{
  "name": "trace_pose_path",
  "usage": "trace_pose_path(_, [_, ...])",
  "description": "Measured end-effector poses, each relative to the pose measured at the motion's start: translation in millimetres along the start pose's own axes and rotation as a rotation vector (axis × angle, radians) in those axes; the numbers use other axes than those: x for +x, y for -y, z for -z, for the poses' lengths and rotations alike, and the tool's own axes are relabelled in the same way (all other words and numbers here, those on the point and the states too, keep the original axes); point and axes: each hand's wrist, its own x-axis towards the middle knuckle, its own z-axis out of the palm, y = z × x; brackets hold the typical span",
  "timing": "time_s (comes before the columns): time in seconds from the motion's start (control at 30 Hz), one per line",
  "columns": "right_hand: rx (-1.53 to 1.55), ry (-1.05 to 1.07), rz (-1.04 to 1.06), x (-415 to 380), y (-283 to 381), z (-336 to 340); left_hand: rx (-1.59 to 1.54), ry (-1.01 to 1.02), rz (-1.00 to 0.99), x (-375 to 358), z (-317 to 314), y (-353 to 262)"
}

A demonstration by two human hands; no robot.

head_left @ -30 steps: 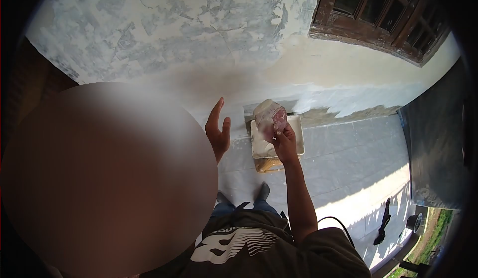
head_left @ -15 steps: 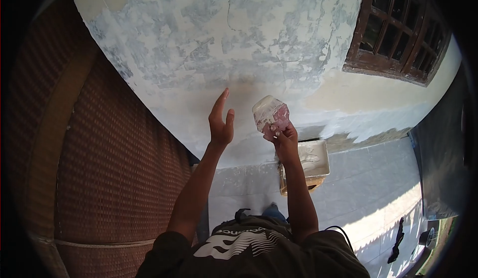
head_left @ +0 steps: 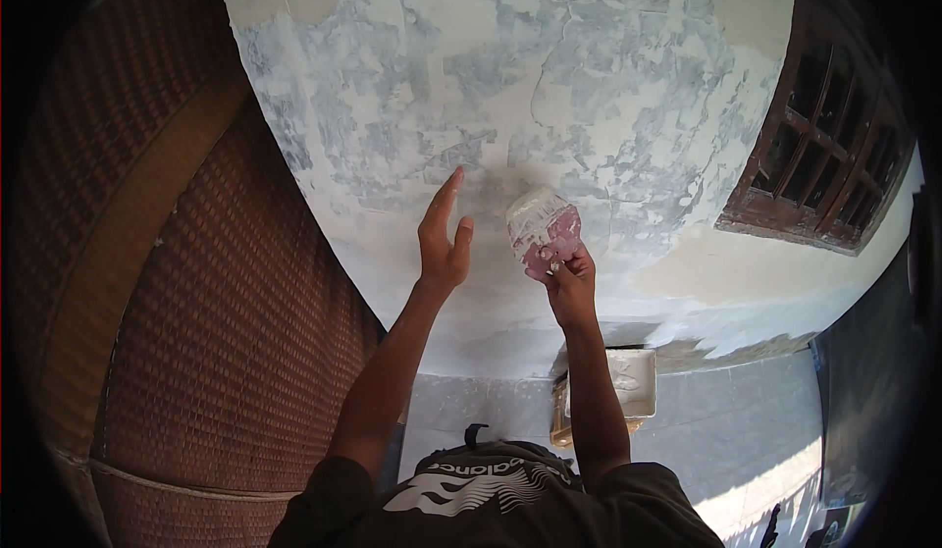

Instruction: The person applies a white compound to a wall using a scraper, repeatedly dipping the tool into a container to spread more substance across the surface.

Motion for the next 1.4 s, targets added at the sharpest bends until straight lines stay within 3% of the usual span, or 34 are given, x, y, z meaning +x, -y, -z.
trace_pose_path(0.33, [-0.125,0.159,0.136,68,37,-42,0.195,-0.121,-0.165,70,50,20])
trace_pose_path(0.5, [-0.222,0.171,0.187,96,59,-98,0.299,-0.164,-0.213,104,88,37])
trace_pose_path(0.63, [-0.256,0.204,0.344,129,72,-154,0.39,-0.202,-0.295,139,122,54])
trace_pose_path(0.77, [-0.355,0.235,0.551,171,75,-211,0.561,-0.278,-0.271,170,153,65])
trace_pose_path(0.83, [-0.629,0.2,0.945,188,79,-239,0.568,-0.277,-0.288,186,167,80])
trace_pose_path(0.87, [-0.631,0.198,0.948,194,83,-253,0.617,-0.285,-0.293,194,172,87])
trace_pose_path(0.93, [-0.942,0.175,1.44,203,90,-279,0.661,-0.293,-0.297,205,177,99])
trace_pose_path(0.97, [-0.945,0.173,1.442,208,91,-288,0.675,-0.266,-0.228,211,176,105])
trace_pose_path(1.03, [-1.225,0.151,1.741,220,91,-303,0.686,-0.236,-0.165,216,173,117])
trace_pose_path(1.17, [-1.329,0.181,1.947,260,82,-318,0.802,-0.287,-0.249,216,169,130])
trace_pose_path(1.4, [-1.542,0.186,2.005,284,67,-322,0.77,-0.332,-0.33,214,170,135])
